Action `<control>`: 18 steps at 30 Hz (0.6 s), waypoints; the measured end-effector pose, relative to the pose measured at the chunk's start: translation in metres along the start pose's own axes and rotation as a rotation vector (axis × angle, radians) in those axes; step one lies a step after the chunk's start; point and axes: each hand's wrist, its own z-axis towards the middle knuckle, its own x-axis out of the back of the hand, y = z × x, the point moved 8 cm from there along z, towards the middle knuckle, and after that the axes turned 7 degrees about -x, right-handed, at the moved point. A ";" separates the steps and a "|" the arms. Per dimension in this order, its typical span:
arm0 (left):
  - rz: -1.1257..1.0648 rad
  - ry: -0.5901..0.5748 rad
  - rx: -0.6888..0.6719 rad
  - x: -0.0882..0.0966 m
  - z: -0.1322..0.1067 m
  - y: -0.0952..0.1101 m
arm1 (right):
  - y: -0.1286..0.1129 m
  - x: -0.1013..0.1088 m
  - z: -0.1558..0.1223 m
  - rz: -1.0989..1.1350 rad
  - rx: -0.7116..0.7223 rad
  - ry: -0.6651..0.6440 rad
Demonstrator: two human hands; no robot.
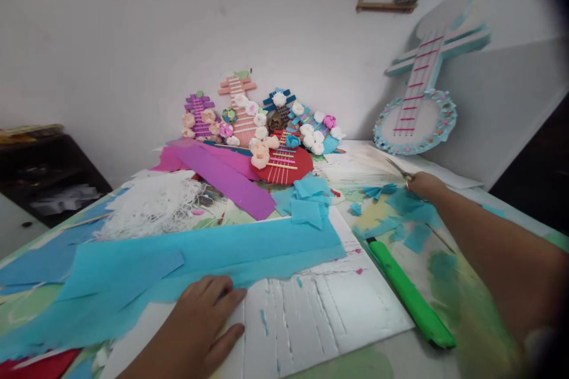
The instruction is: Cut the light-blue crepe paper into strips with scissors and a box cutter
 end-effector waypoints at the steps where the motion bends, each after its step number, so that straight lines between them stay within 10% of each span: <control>1: 0.000 0.008 -0.002 0.001 0.000 0.000 | 0.002 0.007 0.000 -0.007 -0.029 -0.018; 10: -0.048 -0.013 0.022 0.005 0.001 0.002 | -0.043 0.092 -0.013 0.177 -0.079 0.175; 18: -0.137 -0.172 0.126 0.014 0.006 0.010 | -0.174 0.061 -0.046 0.386 0.216 0.130</control>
